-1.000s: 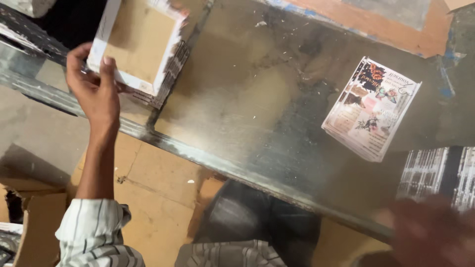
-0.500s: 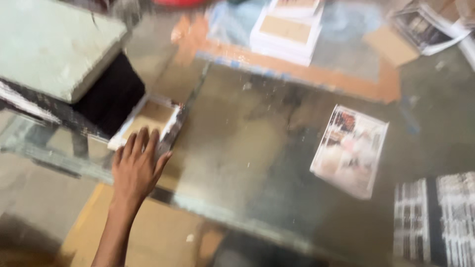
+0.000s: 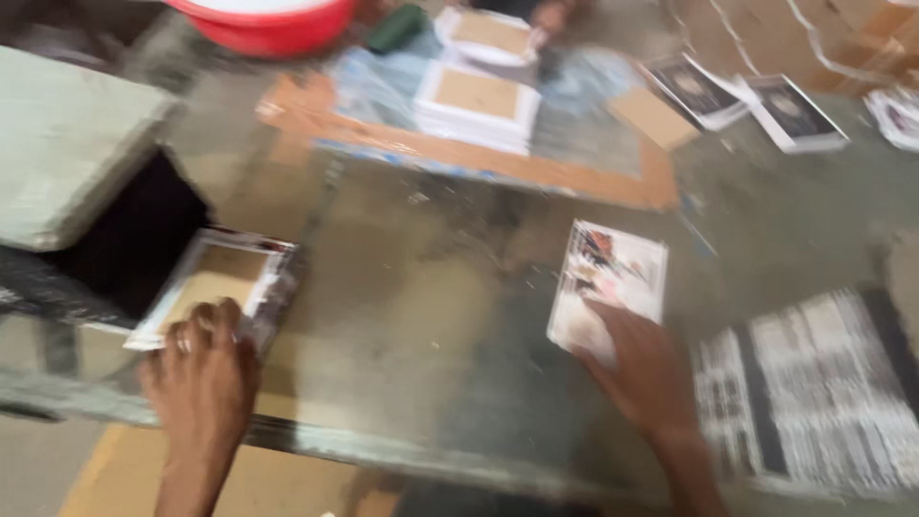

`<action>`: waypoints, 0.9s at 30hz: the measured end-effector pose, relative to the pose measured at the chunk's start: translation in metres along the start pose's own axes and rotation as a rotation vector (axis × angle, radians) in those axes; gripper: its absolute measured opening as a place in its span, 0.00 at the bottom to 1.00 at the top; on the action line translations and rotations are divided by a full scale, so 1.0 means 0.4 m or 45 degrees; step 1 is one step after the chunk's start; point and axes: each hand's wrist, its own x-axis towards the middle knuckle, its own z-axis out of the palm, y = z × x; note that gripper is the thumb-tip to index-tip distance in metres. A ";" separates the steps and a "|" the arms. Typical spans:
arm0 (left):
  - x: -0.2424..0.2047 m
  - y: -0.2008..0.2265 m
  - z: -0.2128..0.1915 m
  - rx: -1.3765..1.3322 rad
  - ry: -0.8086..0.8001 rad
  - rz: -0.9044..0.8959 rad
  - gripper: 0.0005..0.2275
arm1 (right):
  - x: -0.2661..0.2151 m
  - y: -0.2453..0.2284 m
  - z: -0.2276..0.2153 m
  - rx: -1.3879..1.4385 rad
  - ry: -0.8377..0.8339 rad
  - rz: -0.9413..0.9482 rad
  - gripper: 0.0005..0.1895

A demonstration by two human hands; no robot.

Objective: The person assembles small cards by placing a printed cover sheet over a plain backing sheet. They smooth the sheets together with their hands and then place the finished card onto a stack on the table. The process is repeated for multiple cards.

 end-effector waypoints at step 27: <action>-0.206 0.370 0.003 -1.070 -0.081 0.356 0.12 | 0.026 0.016 0.138 0.249 0.157 0.337 0.06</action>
